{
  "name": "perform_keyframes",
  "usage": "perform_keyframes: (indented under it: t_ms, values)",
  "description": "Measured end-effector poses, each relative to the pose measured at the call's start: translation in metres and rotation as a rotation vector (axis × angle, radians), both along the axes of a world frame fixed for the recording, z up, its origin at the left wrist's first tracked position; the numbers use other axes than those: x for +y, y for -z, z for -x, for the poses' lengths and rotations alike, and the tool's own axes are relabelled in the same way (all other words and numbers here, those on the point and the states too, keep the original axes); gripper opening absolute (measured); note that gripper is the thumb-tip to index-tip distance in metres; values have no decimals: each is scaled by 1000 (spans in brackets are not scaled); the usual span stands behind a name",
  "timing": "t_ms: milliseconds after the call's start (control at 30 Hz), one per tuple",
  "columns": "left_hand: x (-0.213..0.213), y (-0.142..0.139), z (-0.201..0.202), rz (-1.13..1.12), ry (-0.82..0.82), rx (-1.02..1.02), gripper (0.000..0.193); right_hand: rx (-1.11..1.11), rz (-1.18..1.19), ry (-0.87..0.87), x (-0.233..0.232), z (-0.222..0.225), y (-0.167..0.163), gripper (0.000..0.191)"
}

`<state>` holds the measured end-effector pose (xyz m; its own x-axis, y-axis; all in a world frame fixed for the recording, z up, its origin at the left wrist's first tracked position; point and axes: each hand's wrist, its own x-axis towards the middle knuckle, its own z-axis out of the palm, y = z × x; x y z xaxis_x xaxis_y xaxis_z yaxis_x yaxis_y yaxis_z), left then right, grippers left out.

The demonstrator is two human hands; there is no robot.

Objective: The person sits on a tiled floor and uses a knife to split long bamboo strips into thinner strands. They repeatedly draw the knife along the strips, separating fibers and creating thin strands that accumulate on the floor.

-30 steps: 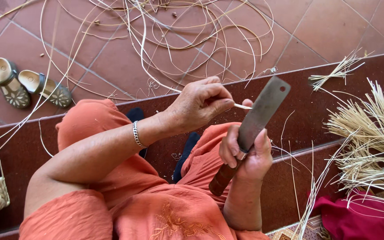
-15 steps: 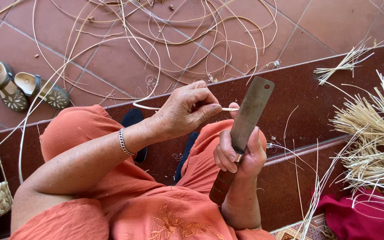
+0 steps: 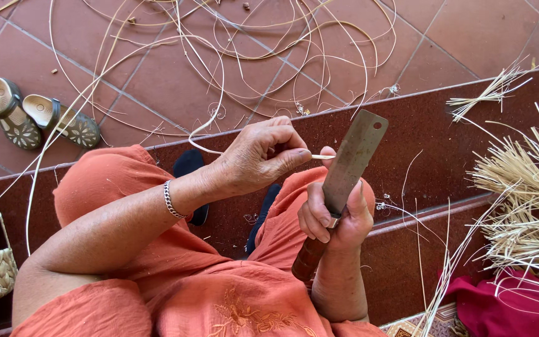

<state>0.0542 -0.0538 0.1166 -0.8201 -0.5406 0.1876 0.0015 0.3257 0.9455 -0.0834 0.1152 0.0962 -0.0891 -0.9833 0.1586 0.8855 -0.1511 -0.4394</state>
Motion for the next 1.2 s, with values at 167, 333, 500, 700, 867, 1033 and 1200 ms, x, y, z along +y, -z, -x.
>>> perform_keyframes:
  t_ms: [167, 333, 500, 700, 867, 1033, 1200]
  values:
    - [0, 1, -2, -20, 1, -10, 18, -15, -13, -1, -1, -2, -1, 62]
    - [-2, 3, -2, -138, 46, -47, 20, 24, 27, -3, -2, -1, -1, 62]
    - [-2, 2, -3, -213, 84, -40, 21, -19, 33, -17, -1, 0, 2, 63]
    - [-2, 0, -4, -234, 82, -48, 21, -6, 19, -16, 0, -1, 3, 64]
    - [-2, 1, -4, -234, 87, -54, 22, -4, 20, -18, -2, -2, 3, 62]
    - [-2, 2, -4, -256, 83, -68, 22, -4, -7, -9, -1, -4, 0, 62]
    - [-4, 2, -5, -233, 82, -89, 21, -8, -38, -8, 0, -6, -2, 65]
